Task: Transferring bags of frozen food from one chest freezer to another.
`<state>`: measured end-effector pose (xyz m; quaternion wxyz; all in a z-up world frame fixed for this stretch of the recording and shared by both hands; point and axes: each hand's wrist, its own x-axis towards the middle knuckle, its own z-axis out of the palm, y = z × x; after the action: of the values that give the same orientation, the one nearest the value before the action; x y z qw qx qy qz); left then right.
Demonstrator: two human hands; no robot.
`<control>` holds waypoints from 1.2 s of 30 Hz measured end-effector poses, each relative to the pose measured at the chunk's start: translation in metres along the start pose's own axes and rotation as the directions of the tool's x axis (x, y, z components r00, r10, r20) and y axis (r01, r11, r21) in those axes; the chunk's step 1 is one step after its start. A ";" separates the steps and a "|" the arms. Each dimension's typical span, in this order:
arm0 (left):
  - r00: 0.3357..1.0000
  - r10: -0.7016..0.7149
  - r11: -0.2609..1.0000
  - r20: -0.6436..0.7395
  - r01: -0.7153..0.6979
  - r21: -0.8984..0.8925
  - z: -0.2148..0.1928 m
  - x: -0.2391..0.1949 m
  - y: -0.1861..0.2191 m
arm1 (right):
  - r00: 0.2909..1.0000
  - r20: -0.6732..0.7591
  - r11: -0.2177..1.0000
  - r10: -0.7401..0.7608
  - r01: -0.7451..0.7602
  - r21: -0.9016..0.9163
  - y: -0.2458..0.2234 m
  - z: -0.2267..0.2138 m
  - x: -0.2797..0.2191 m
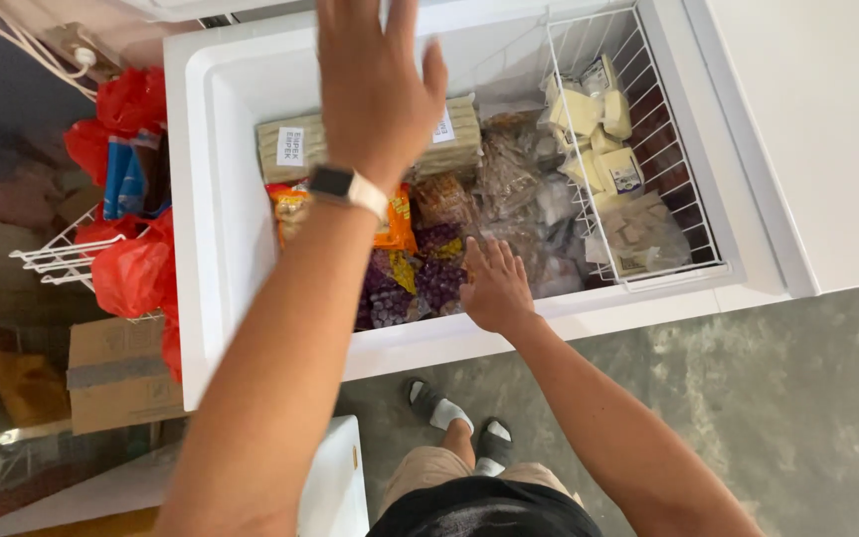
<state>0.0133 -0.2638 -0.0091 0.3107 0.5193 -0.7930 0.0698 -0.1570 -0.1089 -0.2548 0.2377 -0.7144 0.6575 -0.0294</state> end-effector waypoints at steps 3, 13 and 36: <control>0.992 -0.036 0.999 -0.120 0.038 0.013 0.057 -0.086 0.006 | 0.999 0.016 0.999 0.043 -0.044 0.029 -0.007 -0.008 0.001; 0.469 -0.379 0.845 0.798 0.527 0.092 0.135 -0.297 0.005 | 0.997 0.058 0.996 -0.059 0.054 0.077 0.021 0.057 -0.006; 0.048 -0.910 0.315 0.413 0.728 0.609 0.210 -0.328 -0.099 | 0.961 0.259 0.967 -0.093 0.025 0.254 -0.006 0.098 0.044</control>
<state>0.0980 -0.1439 -0.3830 -0.1038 0.8891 -0.3796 -0.2338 -0.1103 -0.1210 -0.3513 0.4111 -0.6960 0.5884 -0.0213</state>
